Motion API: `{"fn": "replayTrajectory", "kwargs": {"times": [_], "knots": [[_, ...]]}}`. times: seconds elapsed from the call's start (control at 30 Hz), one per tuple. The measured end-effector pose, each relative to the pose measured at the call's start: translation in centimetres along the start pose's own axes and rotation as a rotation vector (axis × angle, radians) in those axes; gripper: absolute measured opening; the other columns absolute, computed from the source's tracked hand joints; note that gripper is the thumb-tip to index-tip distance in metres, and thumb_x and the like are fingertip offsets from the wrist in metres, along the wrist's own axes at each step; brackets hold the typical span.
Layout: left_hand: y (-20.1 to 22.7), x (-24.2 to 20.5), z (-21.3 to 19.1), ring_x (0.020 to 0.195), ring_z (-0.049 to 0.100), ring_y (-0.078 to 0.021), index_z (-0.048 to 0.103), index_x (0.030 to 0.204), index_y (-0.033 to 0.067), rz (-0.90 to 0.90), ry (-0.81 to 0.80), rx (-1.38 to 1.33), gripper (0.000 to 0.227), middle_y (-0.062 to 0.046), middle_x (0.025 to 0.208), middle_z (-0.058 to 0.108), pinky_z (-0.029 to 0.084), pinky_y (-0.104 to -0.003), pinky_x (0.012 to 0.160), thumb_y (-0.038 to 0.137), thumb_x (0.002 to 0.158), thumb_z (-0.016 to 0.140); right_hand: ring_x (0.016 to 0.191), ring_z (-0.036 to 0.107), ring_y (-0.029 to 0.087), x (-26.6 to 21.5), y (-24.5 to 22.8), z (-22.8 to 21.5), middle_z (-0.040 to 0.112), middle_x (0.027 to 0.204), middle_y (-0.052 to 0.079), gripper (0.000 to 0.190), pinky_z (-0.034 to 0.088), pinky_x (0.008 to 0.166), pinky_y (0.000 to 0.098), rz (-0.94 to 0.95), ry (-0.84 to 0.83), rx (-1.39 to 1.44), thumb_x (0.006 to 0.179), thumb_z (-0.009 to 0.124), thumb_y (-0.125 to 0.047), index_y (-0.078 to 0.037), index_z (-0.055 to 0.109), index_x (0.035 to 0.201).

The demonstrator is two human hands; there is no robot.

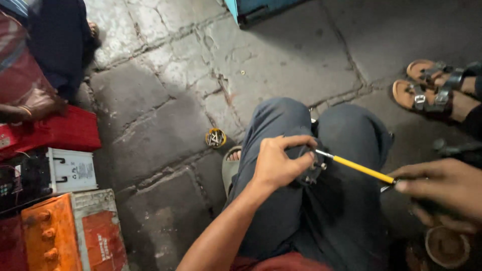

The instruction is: The recorder is disassembling and repairing a small electric fan motor using screwdrivers and pliers.

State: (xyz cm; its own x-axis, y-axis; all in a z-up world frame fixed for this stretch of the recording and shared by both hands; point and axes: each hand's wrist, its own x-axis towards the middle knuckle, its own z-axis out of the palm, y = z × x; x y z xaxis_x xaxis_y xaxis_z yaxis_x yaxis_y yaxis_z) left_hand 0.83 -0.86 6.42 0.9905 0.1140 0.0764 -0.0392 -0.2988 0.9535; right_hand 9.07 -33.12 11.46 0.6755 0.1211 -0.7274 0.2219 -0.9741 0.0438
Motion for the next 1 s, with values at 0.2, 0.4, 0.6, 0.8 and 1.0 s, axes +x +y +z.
{"fn": "replayTrajectory", "kwargs": {"times": [0.2,0.4,0.6,0.8,1.0], "knots": [[-0.2,3.8,-0.6,0.081,0.076,-0.0126,0.08,0.099,0.0096,0.082,-0.017,-0.063,0.026,-0.007,0.089,0.08,0.057,-0.025,0.08,0.018,0.075,0.076,0.04,0.057,0.028,2.5,1.9,-2.9,0.058,0.063,0.022,0.044,0.053,0.039,0.0411,0.0,-0.692,0.984,0.105,0.053,-0.027,-0.014,0.048,0.148],[0.9,7.5,-1.0,0.073,0.073,-0.0109,0.08,0.099,0.0094,0.015,-0.124,-0.016,0.027,-0.008,0.084,0.081,0.057,-0.028,0.073,0.018,0.073,0.075,0.031,0.039,0.025,-0.1,-2.9,-8.0,0.053,0.061,0.018,0.041,0.036,0.03,0.0376,0.222,-0.393,0.889,0.111,0.052,-0.028,-0.03,0.047,0.152],[0.4,9.1,0.0,0.057,0.065,-0.0078,0.081,0.098,0.0107,-0.038,-0.167,0.081,0.028,-0.007,0.07,0.074,0.052,-0.027,0.06,0.019,0.072,0.076,0.037,0.04,0.013,2.2,-3.0,-10.5,0.05,0.064,0.01,0.045,0.037,0.035,0.0262,0.149,-0.376,0.614,0.107,0.056,-0.025,-0.028,0.052,0.152],[0.1,10.2,0.3,0.052,0.057,-0.0088,0.082,0.099,0.0118,-0.096,-0.163,0.098,0.028,-0.007,0.062,0.069,0.048,-0.029,0.053,0.019,0.072,0.076,0.039,0.05,0.01,2.4,-1.4,-8.8,0.062,0.065,-0.003,0.06,0.044,0.039,0.0256,-0.217,0.025,-0.468,0.1,0.058,-0.03,-0.046,0.04,0.155],[-0.4,10.2,0.1,0.066,0.06,-0.0076,0.08,0.099,0.0112,0.085,-0.138,0.036,0.027,-0.005,0.076,0.076,0.049,-0.029,0.063,0.018,0.073,0.077,0.044,0.047,0.006,3.3,-0.4,-9.8,0.054,0.069,0.0,0.056,0.043,0.037,0.0258,-0.332,0.079,-0.771,0.107,0.053,-0.027,-0.035,0.029,0.157]]}}
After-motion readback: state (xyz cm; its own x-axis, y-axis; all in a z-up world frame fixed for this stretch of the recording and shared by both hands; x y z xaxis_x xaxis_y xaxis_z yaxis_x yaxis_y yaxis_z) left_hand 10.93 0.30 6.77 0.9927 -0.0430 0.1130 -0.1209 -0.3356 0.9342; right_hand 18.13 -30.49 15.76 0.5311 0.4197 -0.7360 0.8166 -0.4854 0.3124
